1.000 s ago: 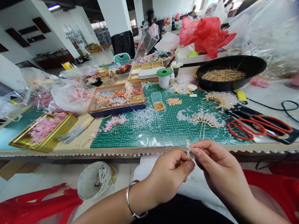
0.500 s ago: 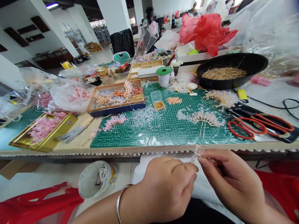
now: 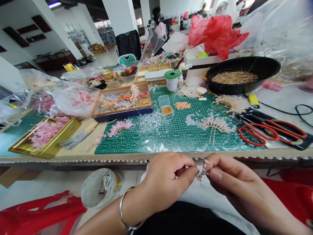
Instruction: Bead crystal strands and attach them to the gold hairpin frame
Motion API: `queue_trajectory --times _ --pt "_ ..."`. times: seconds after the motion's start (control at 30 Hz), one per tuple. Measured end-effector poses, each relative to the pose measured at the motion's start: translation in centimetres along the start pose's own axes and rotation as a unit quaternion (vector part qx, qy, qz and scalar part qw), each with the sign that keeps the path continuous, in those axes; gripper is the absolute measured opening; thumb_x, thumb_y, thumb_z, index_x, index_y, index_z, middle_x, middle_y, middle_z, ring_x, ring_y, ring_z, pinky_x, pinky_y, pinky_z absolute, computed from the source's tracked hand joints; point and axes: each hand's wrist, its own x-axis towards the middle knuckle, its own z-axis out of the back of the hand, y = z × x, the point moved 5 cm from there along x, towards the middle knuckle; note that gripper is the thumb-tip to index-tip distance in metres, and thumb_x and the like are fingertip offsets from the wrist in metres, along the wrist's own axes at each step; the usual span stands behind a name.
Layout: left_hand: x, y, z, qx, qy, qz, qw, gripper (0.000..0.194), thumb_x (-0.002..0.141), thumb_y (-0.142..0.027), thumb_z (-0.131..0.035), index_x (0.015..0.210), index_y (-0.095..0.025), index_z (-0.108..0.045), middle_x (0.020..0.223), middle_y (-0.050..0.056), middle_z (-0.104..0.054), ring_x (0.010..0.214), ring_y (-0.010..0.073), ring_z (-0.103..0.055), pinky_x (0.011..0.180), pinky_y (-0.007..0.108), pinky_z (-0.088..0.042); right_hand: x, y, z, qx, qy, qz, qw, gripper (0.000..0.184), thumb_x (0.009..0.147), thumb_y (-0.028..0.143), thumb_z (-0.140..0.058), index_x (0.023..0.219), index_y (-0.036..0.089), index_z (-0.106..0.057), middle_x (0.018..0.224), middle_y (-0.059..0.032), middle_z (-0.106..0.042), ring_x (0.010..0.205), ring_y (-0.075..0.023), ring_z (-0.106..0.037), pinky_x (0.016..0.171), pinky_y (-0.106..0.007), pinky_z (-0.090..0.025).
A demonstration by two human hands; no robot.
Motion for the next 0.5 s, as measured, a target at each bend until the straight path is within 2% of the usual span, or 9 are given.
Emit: queue_trajectory --times 0.07,0.13,0.2,0.27,0.3,0.4,0.5 --pt "0.2 0.2 0.0 -0.052 0.017 0.019 0.998 0.016 0.094 -0.028 -0.062 0.082 -0.020 -0.069 0.078 0.000 -0.070 0.077 0.0150 -0.061 0.073 0.028 -0.042 -0.1 0.0 -0.1 -0.015 -0.006 0.018 1.000 0.015 0.085 0.044 -0.073 0.088 0.029 -0.071 0.068 0.0037 -0.054 0.057 -0.0092 -0.037 0.050 -0.018 -0.033" --pt "0.2 0.6 -0.5 -0.162 0.043 0.067 0.984 0.011 0.093 -0.027 -0.061 0.087 -0.019 -0.067 0.081 0.001 -0.068 0.078 0.0148 -0.061 0.073 0.028 -0.044 -0.3 -0.2 -0.1 -0.022 0.003 0.032 0.999 0.013 0.087 0.044 -0.072 0.091 0.031 -0.070 0.074 0.0023 -0.059 0.065 -0.0117 -0.047 0.058 -0.020 -0.040" --pt "0.0 1.1 -1.3 -0.300 0.070 0.127 0.943 0.009 0.091 -0.027 -0.062 0.092 -0.019 -0.063 0.078 0.000 -0.065 0.071 0.0127 -0.059 0.068 0.025 -0.046 -0.5 -0.3 -0.1 -0.028 0.010 0.035 0.999 0.014 0.087 0.044 -0.071 0.091 0.030 -0.069 0.077 0.0013 -0.061 0.070 -0.0135 -0.050 0.063 -0.023 -0.042" --pt "0.0 1.2 -1.6 -0.374 0.079 0.147 0.912 0.012 0.089 -0.029 -0.064 0.091 -0.018 -0.061 0.075 -0.001 -0.061 0.066 0.0108 -0.056 0.063 0.023 -0.045 -0.5 -0.6 0.1 -0.021 0.013 0.022 0.999 0.021 0.088 0.047 -0.069 0.088 0.027 -0.069 0.071 0.0021 -0.054 0.064 -0.0120 -0.044 0.057 -0.023 -0.037" --pt "0.1 1.2 -1.5 -0.371 0.078 0.139 0.915 0.012 0.088 -0.029 -0.065 0.090 -0.018 -0.062 0.076 -0.001 -0.060 0.067 0.0105 -0.055 0.064 0.023 -0.045 -0.5 -0.7 0.1 -0.012 0.018 0.010 1.000 0.026 0.090 0.050 -0.066 0.087 0.025 -0.068 0.064 0.0036 -0.048 0.058 -0.0107 -0.037 0.053 -0.023 -0.031" --pt "0.5 0.6 -0.7 -0.275 0.070 0.084 0.955 0.004 0.086 -0.020 -0.063 0.084 -0.017 -0.064 0.078 -0.001 -0.060 0.070 0.0098 -0.053 0.065 0.022 -0.042 -0.1 -0.9 -0.3 0.018 0.059 -0.032 0.998 0.040 0.095 0.055 -0.054 0.080 0.021 -0.064 0.052 0.0077 -0.027 0.050 -0.0094 -0.020 0.048 -0.025 -0.017" --pt "0.7 0.5 -0.3 -0.238 0.087 0.089 0.963 0.002 0.084 -0.018 -0.062 0.082 -0.018 -0.062 0.069 -0.004 -0.053 0.060 0.0079 -0.045 0.056 0.020 -0.037 0.1 -0.7 -0.9 0.021 0.088 -0.069 0.994 0.039 0.094 0.054 -0.058 0.074 0.020 -0.060 0.052 0.0083 -0.024 0.049 -0.0089 -0.017 0.046 -0.026 -0.013"
